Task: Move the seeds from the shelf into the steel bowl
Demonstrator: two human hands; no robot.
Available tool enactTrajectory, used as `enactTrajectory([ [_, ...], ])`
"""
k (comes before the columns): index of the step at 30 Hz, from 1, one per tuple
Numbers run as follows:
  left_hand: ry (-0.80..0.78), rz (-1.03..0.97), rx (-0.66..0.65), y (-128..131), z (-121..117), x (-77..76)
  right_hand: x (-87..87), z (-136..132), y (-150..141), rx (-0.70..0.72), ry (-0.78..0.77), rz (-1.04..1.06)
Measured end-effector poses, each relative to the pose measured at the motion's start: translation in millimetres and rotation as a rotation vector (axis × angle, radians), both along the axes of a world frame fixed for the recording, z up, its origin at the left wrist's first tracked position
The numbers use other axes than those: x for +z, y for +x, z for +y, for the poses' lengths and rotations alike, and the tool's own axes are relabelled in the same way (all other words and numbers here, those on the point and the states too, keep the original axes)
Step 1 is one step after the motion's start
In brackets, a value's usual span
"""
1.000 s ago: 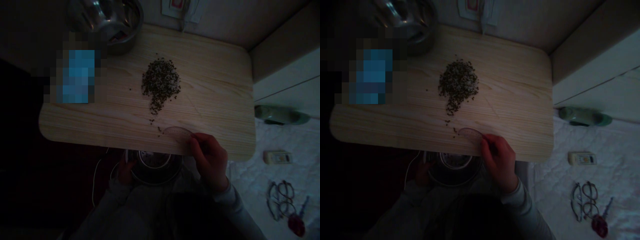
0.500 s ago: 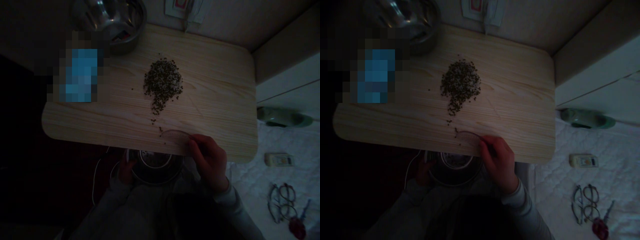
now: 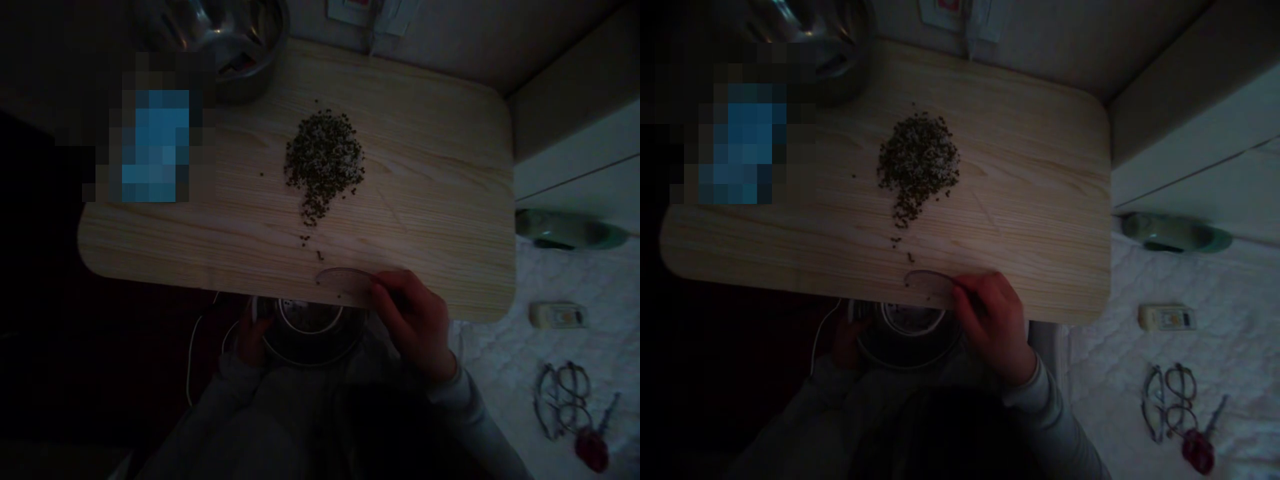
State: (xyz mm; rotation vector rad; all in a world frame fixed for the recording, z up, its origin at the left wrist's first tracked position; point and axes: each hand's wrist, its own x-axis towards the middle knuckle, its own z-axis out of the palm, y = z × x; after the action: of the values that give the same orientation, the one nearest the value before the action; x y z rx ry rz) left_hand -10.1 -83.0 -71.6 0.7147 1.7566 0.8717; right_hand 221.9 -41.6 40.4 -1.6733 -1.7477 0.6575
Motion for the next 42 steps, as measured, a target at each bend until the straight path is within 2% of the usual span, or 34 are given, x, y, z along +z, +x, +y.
enactTrajectory([
  [5,0.054,0.007,0.013,1,0,1.9,0.3,-2,-4,0.077,0.023,-0.022],
  [9,0.086,0.046,-0.033,-1,-2,-0.7,-0.5,-5,-10,0.144,0.051,-0.021],
  [14,0.035,0.06,-0.036,0,2,3.9,1.2,-8,-16,0.229,0.044,0.011],
  [16,0.019,0.015,-0.029,3,6,9.7,2.5,-7,-15,0.19,0.019,0.037],
  [19,0.033,-0.016,-0.007,8,10,16.8,3.3,-4,-11,0.018,0.004,0.082],
  [23,0.096,-0.051,-0.026,10,11,18.3,2.3,-1,-6,-0.144,0.009,0.114],
  [26,0.096,-0.08,-0.034,10,10,16.0,2.8,-2,-9,-0.127,0.021,0.066],
  [32,0.072,-0.008,0.016,6,6,11.1,1.7,-9,-18,0.044,0.053,-0.083],
  [36,0.099,0.022,-0.024,3,5,12.5,-1.1,-8,-14,-0.026,0.067,-0.1],
  [42,0.052,-0.035,0.012,8,10,15.0,-0.4,-5,-5,-0.115,0.066,-0.117],
])
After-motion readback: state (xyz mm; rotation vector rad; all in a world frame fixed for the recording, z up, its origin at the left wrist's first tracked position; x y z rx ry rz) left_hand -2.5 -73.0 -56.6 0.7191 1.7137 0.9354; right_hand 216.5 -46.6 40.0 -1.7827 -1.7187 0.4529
